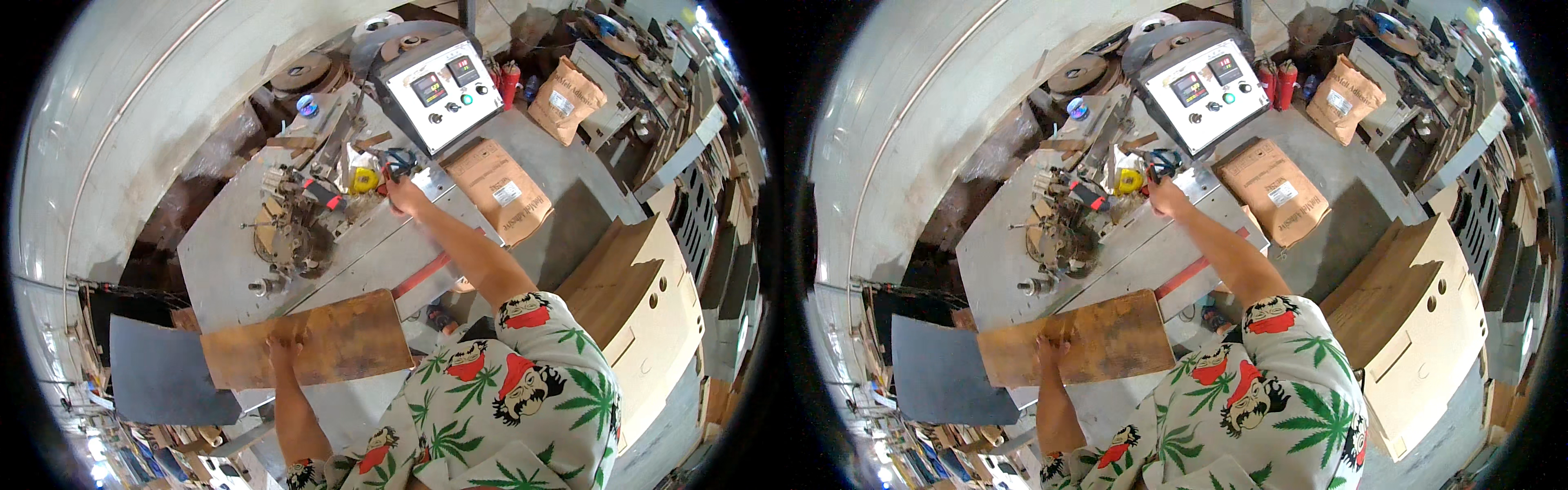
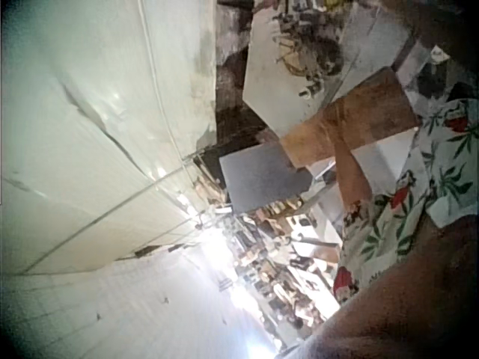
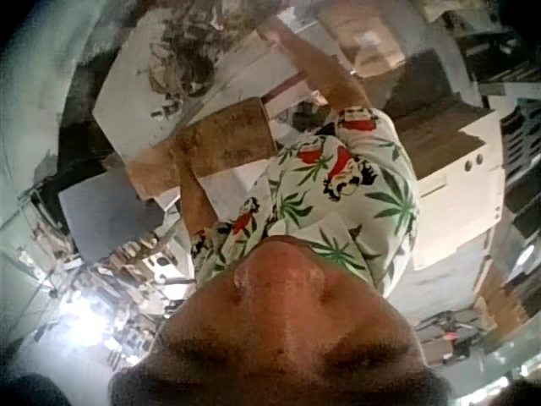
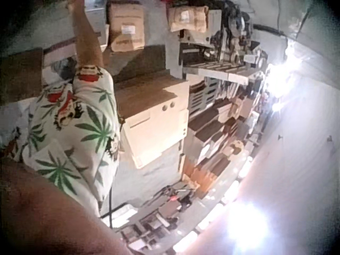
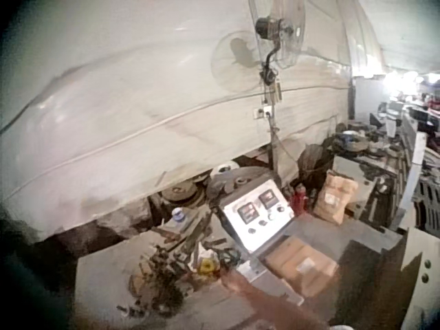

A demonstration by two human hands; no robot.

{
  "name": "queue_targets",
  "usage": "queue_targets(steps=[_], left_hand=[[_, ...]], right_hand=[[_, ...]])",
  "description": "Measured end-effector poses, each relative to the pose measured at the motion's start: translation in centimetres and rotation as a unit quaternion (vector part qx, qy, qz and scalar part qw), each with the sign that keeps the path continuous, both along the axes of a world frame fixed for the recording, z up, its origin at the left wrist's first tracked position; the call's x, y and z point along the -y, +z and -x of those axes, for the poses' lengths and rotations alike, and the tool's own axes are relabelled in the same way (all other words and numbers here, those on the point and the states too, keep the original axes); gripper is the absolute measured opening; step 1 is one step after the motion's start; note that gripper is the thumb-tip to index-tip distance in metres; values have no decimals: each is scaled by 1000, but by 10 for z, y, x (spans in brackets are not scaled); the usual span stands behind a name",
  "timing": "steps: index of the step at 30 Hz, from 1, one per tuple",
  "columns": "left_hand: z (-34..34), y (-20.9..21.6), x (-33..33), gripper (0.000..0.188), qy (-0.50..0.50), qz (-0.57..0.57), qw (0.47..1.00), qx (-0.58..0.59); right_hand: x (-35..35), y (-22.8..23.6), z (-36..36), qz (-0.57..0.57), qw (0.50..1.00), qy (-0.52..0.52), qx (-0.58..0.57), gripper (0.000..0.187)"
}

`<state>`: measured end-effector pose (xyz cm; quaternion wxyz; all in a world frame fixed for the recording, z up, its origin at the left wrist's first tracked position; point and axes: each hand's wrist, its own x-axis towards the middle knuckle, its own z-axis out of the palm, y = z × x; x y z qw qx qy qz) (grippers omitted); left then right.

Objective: The person handles a white circular object and a roll of brown tape, then uses a utility knife to cut the tape. They subsequently pick up a large wooden plank, measure it with a tape measure, and place it on a table saw, adjusting the machine's control panel.

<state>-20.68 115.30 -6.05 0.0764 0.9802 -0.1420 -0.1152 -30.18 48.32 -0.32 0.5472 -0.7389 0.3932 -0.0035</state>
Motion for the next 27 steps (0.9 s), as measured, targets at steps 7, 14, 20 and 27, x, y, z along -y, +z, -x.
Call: queue_targets(steps=[7,14,20,27], left_hand=[[29,44,25,123,79,-46,994,-62],[22,39,40,123,79,98,986,-104],[52,62,51,103,129,10,991,-39],[148,58,98,81,100,13,992,75]], right_hand=[[0,100,57,351,930,-86,68,45],[93,143,81,415,894,-134,99,47],[60,124,66,356,919,27,165,21],[31,30,-43,473,832,228,178,39]])
